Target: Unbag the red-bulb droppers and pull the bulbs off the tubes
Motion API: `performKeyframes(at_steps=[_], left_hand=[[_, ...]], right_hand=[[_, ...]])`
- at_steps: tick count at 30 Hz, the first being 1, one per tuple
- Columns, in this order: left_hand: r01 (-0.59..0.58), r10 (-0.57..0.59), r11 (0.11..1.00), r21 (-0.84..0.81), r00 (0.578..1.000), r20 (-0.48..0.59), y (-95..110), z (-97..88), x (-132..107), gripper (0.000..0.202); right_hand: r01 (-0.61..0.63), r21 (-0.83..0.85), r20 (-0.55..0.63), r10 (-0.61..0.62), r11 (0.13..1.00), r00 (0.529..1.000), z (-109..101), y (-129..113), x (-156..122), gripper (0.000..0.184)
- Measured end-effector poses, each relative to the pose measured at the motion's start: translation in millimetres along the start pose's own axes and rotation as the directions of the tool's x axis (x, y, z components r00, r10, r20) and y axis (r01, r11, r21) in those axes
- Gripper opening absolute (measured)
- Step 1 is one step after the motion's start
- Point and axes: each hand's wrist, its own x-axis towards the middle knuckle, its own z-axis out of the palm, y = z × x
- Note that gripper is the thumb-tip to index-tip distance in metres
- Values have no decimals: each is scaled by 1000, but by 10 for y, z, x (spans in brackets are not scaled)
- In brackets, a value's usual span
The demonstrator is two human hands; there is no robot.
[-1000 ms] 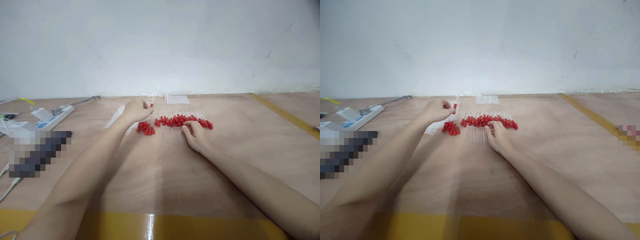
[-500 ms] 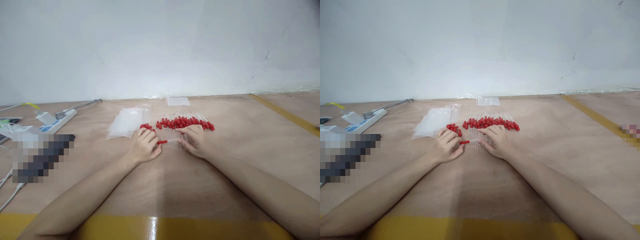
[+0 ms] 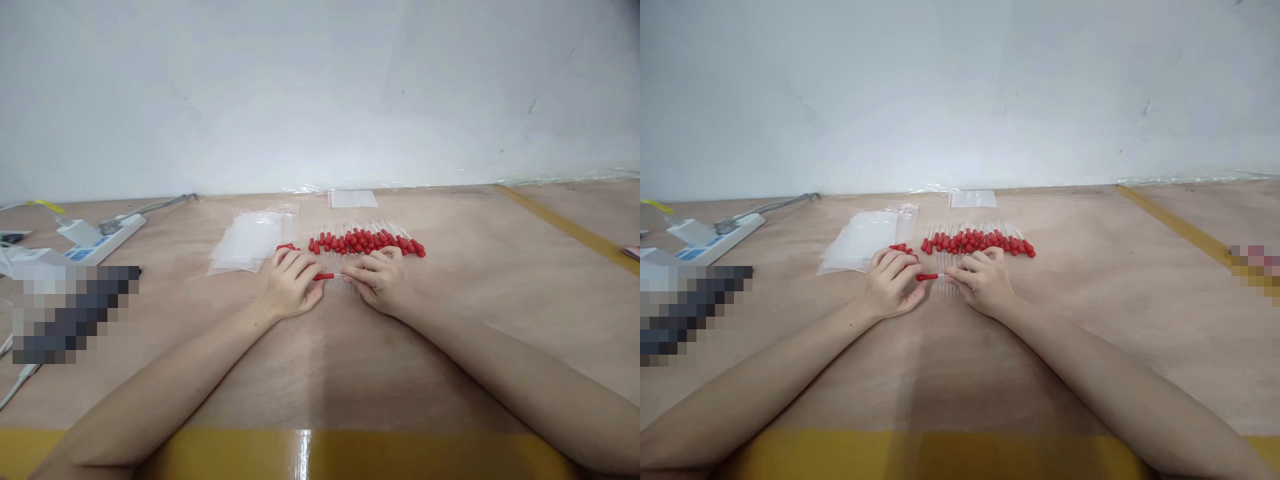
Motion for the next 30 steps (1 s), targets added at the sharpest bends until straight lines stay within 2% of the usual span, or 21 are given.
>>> performKeyframes(at_steps=[3, 6, 13, 19, 25, 30], left_hand=[[31, -25, 995, -98, 998, 59, 30, 21, 11, 21], [34, -17, 987, -158, 994, 106, 53, 61, -1, 16], [-9, 35, 992, -122, 976, 213, 51, 42, -7, 17], [-67, 102, 990, -122, 947, 305, 48, -32, 14, 21], [1, 69, 980, -199, 936, 345, 72, -103, -11, 22], [85, 43, 953, -292, 912, 408, 75, -154, -1, 25]], right_hand=[[-43, 44, 4, 42, 998, 999, 21, 4, -13, 18], [-32, 56, 38, 30, 998, 999, 26, -13, -7, 20], [49, 18, 106, -51, 999, 993, -16, -56, 20, 26], [150, -81, 102, -142, 985, 985, -84, -85, 15, 24], [287, -161, -14, -293, 944, 956, -107, -86, 1, 16], [245, -63, 46, -242, 967, 969, -159, -90, 3, 16]])
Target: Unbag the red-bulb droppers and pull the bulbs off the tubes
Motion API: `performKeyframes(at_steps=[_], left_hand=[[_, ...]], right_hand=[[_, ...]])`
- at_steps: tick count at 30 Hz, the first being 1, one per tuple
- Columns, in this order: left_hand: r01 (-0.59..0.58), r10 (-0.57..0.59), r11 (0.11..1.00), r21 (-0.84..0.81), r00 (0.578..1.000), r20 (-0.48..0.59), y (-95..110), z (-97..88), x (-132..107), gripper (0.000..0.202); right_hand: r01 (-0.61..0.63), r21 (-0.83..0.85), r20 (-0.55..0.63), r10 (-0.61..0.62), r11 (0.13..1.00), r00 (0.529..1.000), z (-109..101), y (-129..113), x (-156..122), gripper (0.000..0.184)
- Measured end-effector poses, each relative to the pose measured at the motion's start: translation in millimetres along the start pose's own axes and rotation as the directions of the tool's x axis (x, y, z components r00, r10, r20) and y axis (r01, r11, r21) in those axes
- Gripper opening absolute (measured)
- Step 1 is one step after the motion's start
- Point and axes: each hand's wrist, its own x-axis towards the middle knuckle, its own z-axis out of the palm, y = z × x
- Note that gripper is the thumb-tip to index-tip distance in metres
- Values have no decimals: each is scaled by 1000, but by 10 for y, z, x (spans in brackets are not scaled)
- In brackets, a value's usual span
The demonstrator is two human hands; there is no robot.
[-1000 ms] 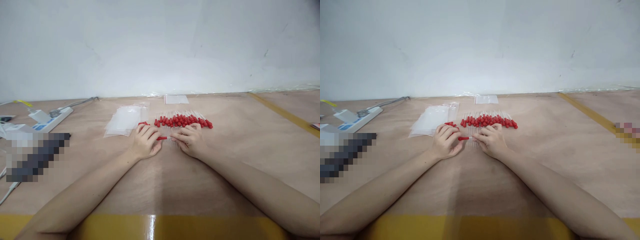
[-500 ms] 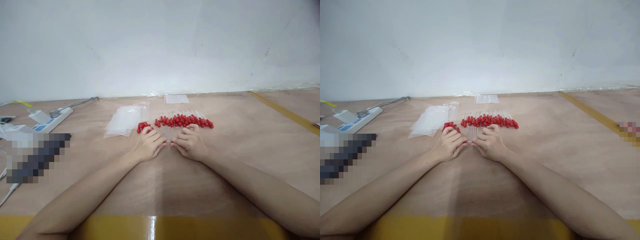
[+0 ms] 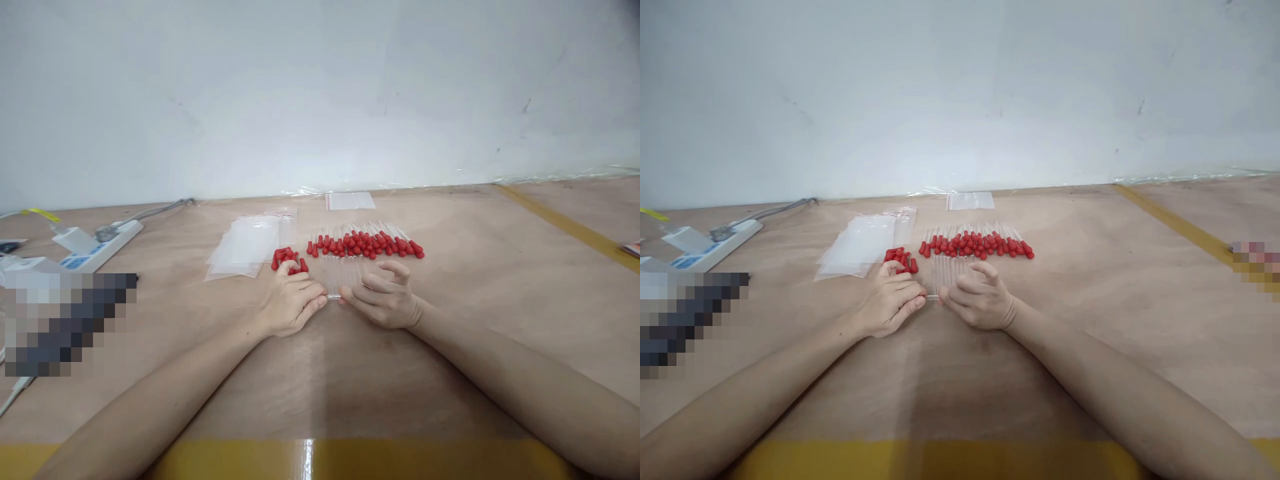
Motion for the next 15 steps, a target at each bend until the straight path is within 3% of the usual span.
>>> performKeyframes(at_steps=[4, 10, 15], left_hand=[[48, -44, 994, -97, 998, 42, 13, -37, -5, 27], [113, -76, 956, -271, 987, 145, 35, -126, 2, 35], [162, -86, 918, -361, 973, 216, 15, -175, -6, 40]], right_hand=[[-5, 74, 2, 5, 997, 1000, -33, 14, -11, 15], [-107, 153, 110, 90, 982, 990, -32, 47, -86, 19], [-92, 129, 102, 79, 987, 992, -16, 67, -158, 27]])
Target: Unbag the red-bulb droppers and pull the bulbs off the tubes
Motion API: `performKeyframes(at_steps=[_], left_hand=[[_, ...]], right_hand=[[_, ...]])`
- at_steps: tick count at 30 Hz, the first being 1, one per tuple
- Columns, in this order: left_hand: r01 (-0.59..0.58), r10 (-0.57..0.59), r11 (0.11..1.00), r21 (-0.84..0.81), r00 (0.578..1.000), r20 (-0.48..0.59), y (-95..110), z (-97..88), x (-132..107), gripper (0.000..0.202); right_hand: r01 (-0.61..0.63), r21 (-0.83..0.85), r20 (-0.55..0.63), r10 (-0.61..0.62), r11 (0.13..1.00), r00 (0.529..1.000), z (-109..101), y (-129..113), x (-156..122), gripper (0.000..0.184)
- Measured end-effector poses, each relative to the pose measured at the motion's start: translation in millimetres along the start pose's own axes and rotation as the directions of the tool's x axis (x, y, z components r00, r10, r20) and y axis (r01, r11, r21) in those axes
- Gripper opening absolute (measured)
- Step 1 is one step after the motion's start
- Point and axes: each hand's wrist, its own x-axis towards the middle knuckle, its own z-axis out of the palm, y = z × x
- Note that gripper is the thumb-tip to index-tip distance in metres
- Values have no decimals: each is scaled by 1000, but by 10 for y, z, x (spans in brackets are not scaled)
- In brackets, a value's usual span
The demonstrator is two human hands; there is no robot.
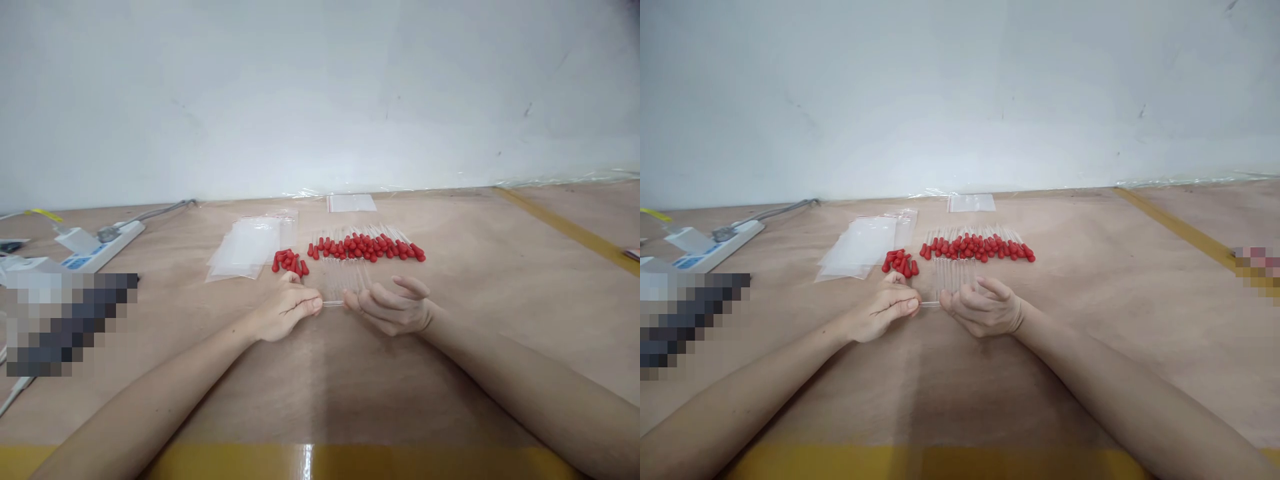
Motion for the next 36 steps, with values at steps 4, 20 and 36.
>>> performKeyframes(at_steps=[4, 20, 36], left_hand=[[32, -32, 999, -15, 999, 5, 4, -20, -12, 40], [493, -438, 868, -64, 696, -570, -824, -388, -139, 33], [637, -497, 765, 91, 674, -547, -869, -295, -7, 38]], right_hand=[[-13, 5, 8, 13, 1000, 1000, 19, 6, -33, 30], [-368, -129, -207, 338, 921, 918, 23, 246, 12, 18], [-497, -113, 26, 503, 860, 864, 139, -5, 106, 16]])
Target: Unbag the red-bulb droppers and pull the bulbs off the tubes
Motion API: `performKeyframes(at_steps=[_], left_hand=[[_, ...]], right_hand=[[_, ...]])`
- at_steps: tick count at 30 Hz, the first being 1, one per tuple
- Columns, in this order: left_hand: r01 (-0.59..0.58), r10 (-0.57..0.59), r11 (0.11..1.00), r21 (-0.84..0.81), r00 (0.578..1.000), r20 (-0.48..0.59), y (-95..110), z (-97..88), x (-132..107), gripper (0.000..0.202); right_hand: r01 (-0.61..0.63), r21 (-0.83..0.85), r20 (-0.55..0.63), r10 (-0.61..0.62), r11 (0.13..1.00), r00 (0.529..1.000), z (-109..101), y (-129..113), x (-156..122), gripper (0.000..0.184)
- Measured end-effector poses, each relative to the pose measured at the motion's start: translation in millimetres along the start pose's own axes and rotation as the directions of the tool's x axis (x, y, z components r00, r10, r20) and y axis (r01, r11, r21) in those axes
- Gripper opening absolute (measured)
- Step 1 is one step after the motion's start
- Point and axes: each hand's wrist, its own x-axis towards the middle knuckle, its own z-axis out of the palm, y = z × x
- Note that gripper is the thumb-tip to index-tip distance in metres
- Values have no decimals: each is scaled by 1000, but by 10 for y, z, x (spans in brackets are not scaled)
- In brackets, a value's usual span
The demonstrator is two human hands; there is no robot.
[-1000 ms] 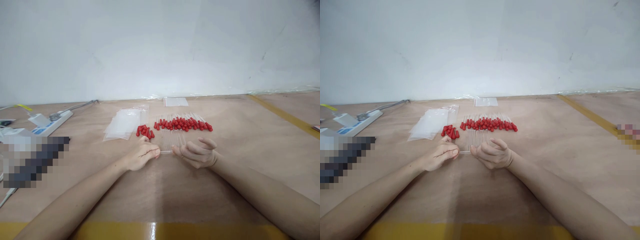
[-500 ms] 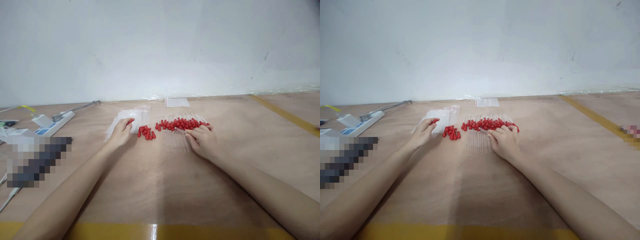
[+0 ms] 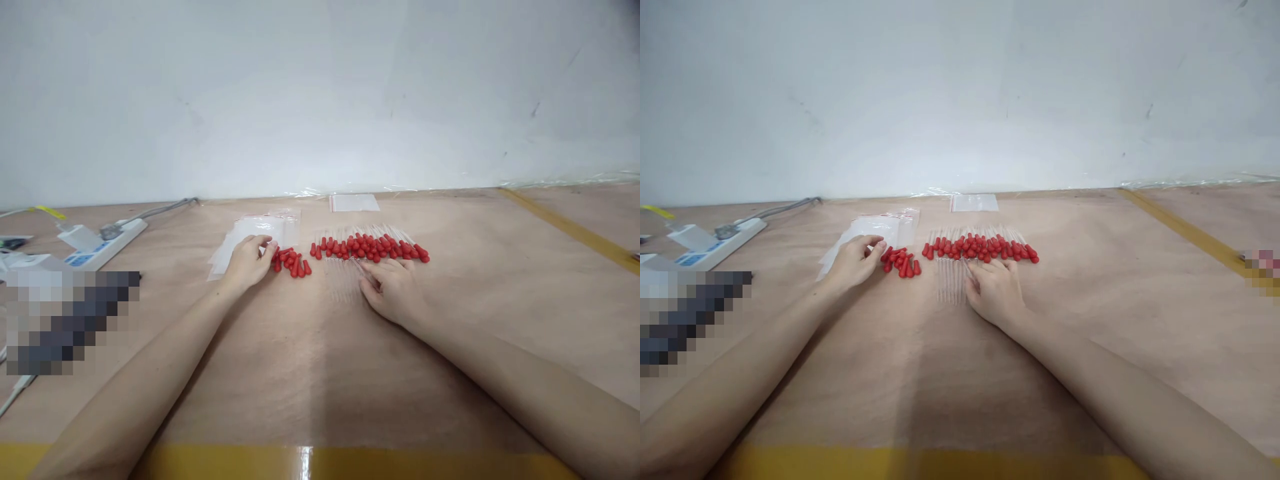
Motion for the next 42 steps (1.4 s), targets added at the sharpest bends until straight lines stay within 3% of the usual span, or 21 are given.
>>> performKeyframes(at_steps=[5, 9, 13, 18, 22, 24, 26, 29, 32, 34, 38, 42], left_hand=[[-136, 137, 990, 19, 988, -75, 194, -50, 6, 28], [-297, 292, 953, 51, 952, 87, 514, 16, 165, 21], [-466, 441, 884, 33, 857, 268, 826, 166, 371, 28], [-468, 435, 883, -16, 806, 402, 971, 325, 513, 38], [-405, 397, 911, -79, 808, 436, 941, 367, 566, 28], [-374, 387, 920, -115, 825, 412, 912, 372, 582, 22], [-372, 404, 914, -161, 857, 319, 880, 374, 581, 15], [-378, 396, 878, -293, 918, 2, 818, 356, 506, 11], [-350, 270, 799, -490, 935, -229, 732, 273, 294, 15], [-320, 214, 736, -596, 946, -243, 659, 192, 79, 16], [-324, 315, 664, -674, 939, -140, 503, 110, -367, 20], [-397, 390, 647, -651, 906, -164, 400, 196, -587, 23]], right_hand=[[-58, 87, 90, 50, 995, 995, -67, -124, 14, 27], [-71, 131, 70, 63, 989, 996, -78, -105, 13, 31], [-119, 167, 79, 107, 979, 991, -51, 10, 23, 28], [-292, 395, 84, 282, 871, 956, 86, 235, 63, 29], [-361, 512, 74, 379, 780, 922, 181, 335, 85, 30], [-356, 532, 65, 382, 768, 922, 206, 346, 87, 29], [-352, 541, 68, 377, 764, 924, 225, 348, 83, 29], [-346, 547, 67, 372, 762, 926, 237, 346, 73, 28], [-302, 563, 32, 346, 769, 938, 198, 319, 64, 30], [-205, 531, -62, 279, 822, 958, 136, 276, 63, 33], [59, 294, -275, 26, 954, 961, -1, 165, 62, 50], [243, 85, -196, -223, 966, 955, -40, 99, 51, 42]])
